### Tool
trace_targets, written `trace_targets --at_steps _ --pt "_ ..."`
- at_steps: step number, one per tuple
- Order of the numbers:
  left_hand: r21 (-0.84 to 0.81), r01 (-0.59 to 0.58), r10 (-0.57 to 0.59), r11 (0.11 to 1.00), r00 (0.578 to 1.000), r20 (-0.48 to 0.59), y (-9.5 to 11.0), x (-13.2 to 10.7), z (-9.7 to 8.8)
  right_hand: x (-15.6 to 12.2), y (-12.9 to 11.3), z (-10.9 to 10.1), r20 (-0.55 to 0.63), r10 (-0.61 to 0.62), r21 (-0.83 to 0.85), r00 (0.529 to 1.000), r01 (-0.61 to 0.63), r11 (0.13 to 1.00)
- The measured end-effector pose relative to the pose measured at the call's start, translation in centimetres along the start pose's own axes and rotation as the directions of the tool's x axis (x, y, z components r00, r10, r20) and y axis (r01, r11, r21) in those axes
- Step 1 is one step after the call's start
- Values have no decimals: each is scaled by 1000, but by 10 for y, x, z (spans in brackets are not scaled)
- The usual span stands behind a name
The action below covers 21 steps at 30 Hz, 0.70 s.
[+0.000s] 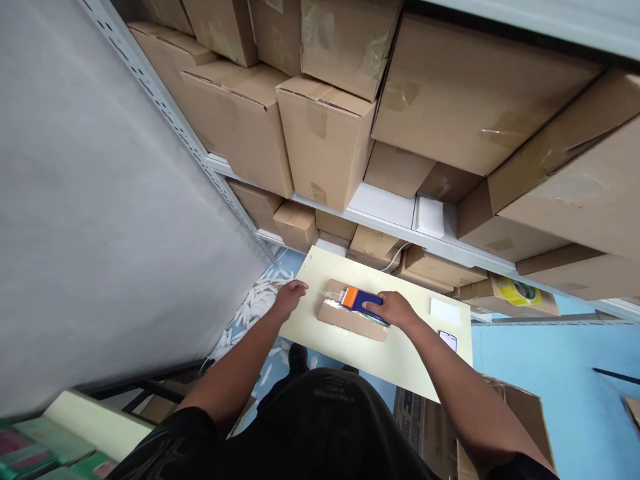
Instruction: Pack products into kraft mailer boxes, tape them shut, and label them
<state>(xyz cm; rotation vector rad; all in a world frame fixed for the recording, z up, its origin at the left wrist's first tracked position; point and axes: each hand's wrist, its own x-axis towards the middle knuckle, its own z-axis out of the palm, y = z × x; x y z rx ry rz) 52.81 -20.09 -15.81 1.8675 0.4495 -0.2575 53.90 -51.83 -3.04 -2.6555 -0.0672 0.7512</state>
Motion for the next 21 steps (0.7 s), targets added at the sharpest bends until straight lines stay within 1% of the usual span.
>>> trace_targets --at_steps 2,3,4,6,9,11,13,14,15,16,17,18,19,20,21 --pt "62 6 -7 998 1000 2 -10 0 -8 -4 5 -1 17 2 -9 1000 -2 1000" --pt "96 6 -7 995 1000 8 -14 -1 -7 -6 6 0 16 -8 -26 1000 8 1000" --pt "131 4 -6 991 1000 15 -18 -3 -3 -7 6 2 11 -17 -46 1000 18 999" --pt "205 -5 -2 979 999 35 -24 -7 13 -7 6 6 3 -38 -73 999 38 997" --pt "317 -26 2 948 997 77 -25 -10 37 -6 5 10 5 -40 -64 999 41 997" --pt "380 -30 -6 924 996 94 -21 -9 44 -4 5 11 4 -33 -67 999 34 997" --pt "458 -17 -23 889 996 81 -14 -6 41 -3 5 12 -1 -19 -89 1000 19 996" --pt "502 -32 -1 864 998 66 -9 -5 37 -3 5 12 -2 -14 -100 1000 14 995" --pt "541 -81 60 837 997 55 -5 -6 33 -3 5 12 -3 -12 -106 1000 12 994" --pt "569 -169 163 805 985 62 0 -8 29 -3 5 12 -4 -16 -106 1000 15 994" --pt "582 -291 293 759 951 93 4 -12 26 -3 5 12 -3 -21 -102 1000 20 995" --pt "575 -431 427 695 891 152 7 -17 25 -2 5 12 -5 -27 -97 1000 26 995" --pt "549 -560 535 621 814 225 9 -24 26 -2 6 12 -9 -33 -92 999 32 995" --pt "519 -656 600 548 741 302 10 -31 28 -2 6 12 -12 -37 -89 999 36 995" --pt "496 -719 628 487 683 373 9 -38 32 -2 5 12 -13 -38 -91 999 37 995"
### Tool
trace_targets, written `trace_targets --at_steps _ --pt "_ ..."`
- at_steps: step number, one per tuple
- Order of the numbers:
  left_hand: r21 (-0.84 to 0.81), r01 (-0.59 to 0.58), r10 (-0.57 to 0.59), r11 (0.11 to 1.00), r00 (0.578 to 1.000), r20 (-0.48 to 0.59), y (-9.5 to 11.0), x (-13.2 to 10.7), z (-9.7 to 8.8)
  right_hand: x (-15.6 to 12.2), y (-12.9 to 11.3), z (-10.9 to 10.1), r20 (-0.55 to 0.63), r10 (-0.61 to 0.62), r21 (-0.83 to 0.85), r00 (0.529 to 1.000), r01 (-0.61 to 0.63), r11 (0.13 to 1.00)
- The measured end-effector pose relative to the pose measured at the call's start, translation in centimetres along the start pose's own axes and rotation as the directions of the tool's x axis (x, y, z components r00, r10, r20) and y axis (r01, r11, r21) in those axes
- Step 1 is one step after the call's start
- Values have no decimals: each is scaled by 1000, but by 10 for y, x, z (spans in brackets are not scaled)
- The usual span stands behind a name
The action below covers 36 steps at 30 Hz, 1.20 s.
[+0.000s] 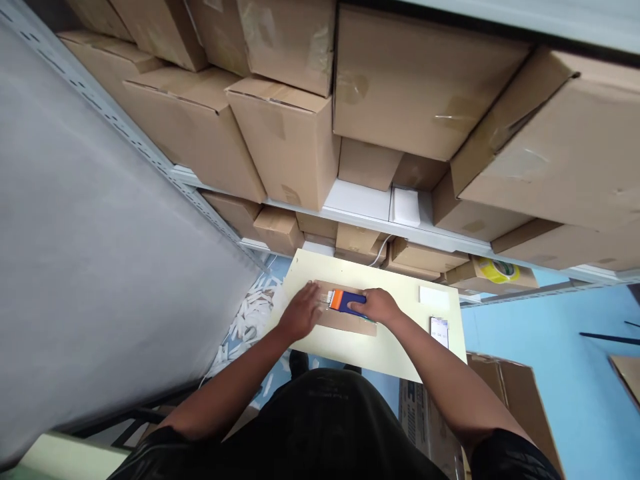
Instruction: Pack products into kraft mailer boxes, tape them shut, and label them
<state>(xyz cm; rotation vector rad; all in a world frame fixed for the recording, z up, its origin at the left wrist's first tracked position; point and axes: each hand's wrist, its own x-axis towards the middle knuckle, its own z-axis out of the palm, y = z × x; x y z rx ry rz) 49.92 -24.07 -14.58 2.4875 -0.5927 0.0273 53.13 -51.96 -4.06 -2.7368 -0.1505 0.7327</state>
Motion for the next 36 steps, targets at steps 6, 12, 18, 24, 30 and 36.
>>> trace_targets --at_steps 6,12,18,24,30,36 --pt "73 -50 45 996 997 67 15 -11 17 1 -5 -8 29 -14 -17 999 14 1000" --pt "140 -69 57 988 994 91 9 -9 10 -18 42 -28 11 8 62 1000 -9 998" --pt "175 -71 52 982 992 111 12 -8 10 -69 161 -19 25 212 230 977 -212 950" --pt "155 -98 81 983 990 115 16 -2 16 -57 181 28 64 226 194 972 -234 953" --pt "170 -70 45 983 988 145 18 0 17 -25 172 50 202 279 352 939 -335 874" --pt "106 -83 70 991 990 122 18 0 16 -46 176 87 349 425 647 835 -543 536"
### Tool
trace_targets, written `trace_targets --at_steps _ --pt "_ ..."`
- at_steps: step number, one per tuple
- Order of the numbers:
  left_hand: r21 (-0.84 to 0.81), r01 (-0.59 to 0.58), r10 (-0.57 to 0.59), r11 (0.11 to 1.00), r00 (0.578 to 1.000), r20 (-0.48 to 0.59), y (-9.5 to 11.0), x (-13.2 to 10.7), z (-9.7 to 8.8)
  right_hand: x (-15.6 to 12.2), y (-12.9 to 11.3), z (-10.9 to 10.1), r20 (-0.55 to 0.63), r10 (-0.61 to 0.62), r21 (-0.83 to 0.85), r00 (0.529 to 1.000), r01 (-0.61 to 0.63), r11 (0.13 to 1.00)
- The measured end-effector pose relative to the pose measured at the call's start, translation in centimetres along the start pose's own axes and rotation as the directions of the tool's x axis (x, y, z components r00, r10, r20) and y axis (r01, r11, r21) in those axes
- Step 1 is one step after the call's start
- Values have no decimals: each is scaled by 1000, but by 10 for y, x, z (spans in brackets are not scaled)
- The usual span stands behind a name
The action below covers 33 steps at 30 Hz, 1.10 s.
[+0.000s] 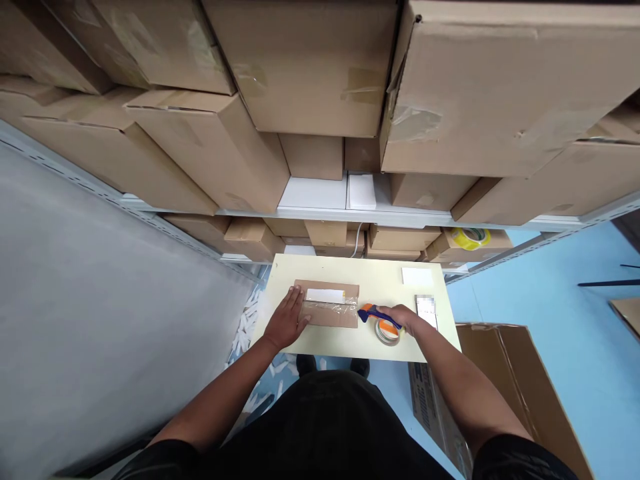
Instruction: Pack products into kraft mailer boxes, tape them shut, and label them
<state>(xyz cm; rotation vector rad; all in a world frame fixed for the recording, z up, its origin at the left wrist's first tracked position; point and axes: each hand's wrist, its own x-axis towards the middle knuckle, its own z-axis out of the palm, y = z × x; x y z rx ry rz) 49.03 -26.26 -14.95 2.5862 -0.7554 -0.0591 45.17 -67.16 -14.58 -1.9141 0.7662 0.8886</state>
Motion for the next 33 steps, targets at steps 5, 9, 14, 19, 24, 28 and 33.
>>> trace_targets --at_steps 5,9,14,19,24,28,33 --pt "-50 -18 17 999 999 -30 -4 -3 3 -18 44 28 -150 3 7 989 -2 1000" --pt "-157 86 -97 984 993 -63 -8 -6 13 -24 56 49 -428 -175 -380 887 -1 925" --pt "-372 291 -308 881 951 16 -7 -8 19 -16 46 75 -443 -351 -683 825 -57 728" --pt "-562 377 -399 736 913 90 -9 -11 13 -15 48 88 -497 -381 -640 780 -33 768" --pt "-789 279 -352 547 932 86 -16 -27 13 -26 56 105 -356 -617 -539 702 385 749" --pt "-823 322 -371 469 917 148 -19 -43 27 -20 45 130 -177 -568 -227 804 528 818" --pt "-814 499 -526 298 797 296 -23 -47 57 -3 23 151 -103 -421 20 901 425 905"
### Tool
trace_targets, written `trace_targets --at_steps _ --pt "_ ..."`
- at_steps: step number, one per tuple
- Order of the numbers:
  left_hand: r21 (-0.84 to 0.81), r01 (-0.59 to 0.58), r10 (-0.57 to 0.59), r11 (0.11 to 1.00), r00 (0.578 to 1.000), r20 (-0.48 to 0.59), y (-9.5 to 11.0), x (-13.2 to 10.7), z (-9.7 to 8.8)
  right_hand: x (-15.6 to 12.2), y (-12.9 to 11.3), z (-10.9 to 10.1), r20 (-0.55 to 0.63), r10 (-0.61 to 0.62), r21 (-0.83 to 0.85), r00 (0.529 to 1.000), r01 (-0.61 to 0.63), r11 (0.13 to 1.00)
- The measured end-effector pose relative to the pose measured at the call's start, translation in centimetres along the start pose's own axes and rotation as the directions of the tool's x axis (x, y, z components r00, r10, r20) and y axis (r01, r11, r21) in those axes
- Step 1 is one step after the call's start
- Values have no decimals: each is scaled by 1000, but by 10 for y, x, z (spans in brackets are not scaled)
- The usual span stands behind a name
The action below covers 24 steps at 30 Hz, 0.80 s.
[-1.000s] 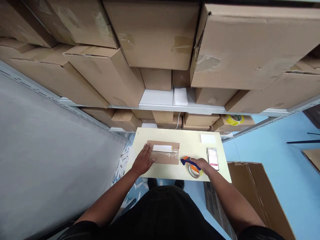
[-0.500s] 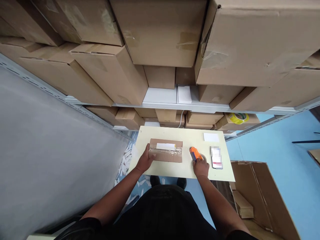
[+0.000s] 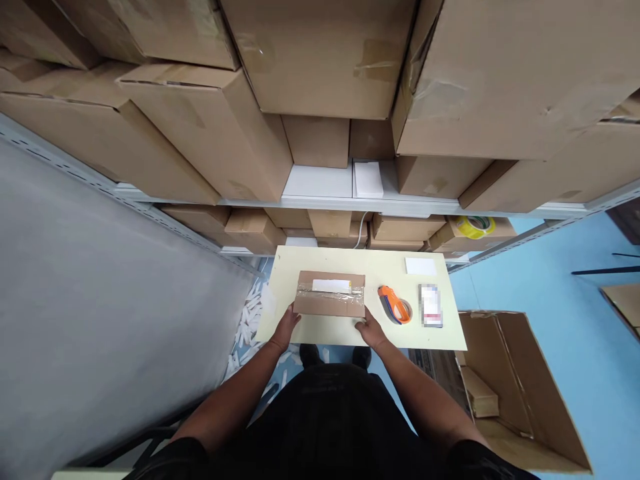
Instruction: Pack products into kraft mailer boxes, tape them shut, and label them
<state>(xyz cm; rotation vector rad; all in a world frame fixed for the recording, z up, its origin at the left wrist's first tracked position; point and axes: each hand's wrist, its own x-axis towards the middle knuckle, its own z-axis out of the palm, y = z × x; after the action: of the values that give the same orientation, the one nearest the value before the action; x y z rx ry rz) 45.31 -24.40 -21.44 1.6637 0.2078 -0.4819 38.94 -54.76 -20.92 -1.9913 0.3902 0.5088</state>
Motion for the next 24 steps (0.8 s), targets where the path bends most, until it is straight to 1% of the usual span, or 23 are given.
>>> trace_targets --at_steps 2,4,6,8,10,12,14,16,18,19,20,21,22,24 --pt "-21 54 -54 998 998 -16 -6 5 2 4 -2 2 -12 53 38 999 -52 998" --pt "-63 71 -74 995 996 -43 -9 6 1 3 -3 -1 -33 71 96 997 -67 993" --pt "-105 53 -60 993 996 -60 -9 2 -2 -3 -3 -6 -64 30 146 998 -20 989" --pt "-105 5 -11 994 998 -59 -4 -4 -6 -10 -5 -11 -107 -40 150 993 56 987" --pt "-60 -58 55 997 997 -53 4 -10 -7 -14 -10 -16 -156 -93 108 983 111 988" --pt "16 -104 104 994 993 -60 15 -12 -6 -13 -18 -18 -198 -112 60 974 126 990" --pt "111 -134 141 985 988 -63 26 -7 -2 -6 -26 -18 -229 -111 31 967 122 992" --pt "202 -169 180 965 983 -39 36 0 1 3 -31 -18 -244 -113 8 963 118 993" --pt "283 -201 211 938 977 -6 43 7 2 11 -30 -21 -234 -144 -24 962 142 990" --pt "321 -207 220 924 975 -5 47 9 1 13 -27 -24 -247 -169 -50 954 161 986" --pt "360 -204 226 910 974 -19 50 10 1 13 -22 -28 -286 -194 -89 938 176 980" --pt "400 -198 235 895 971 -44 54 10 0 12 -15 -32 -354 -218 -143 909 178 974" --pt "440 -198 253 876 965 -69 59 9 0 10 -7 -36 -442 -238 -210 865 158 965" --pt "519 -246 340 819 936 -94 72 5 3 4 13 -45 -597 -254 -346 761 41 937"
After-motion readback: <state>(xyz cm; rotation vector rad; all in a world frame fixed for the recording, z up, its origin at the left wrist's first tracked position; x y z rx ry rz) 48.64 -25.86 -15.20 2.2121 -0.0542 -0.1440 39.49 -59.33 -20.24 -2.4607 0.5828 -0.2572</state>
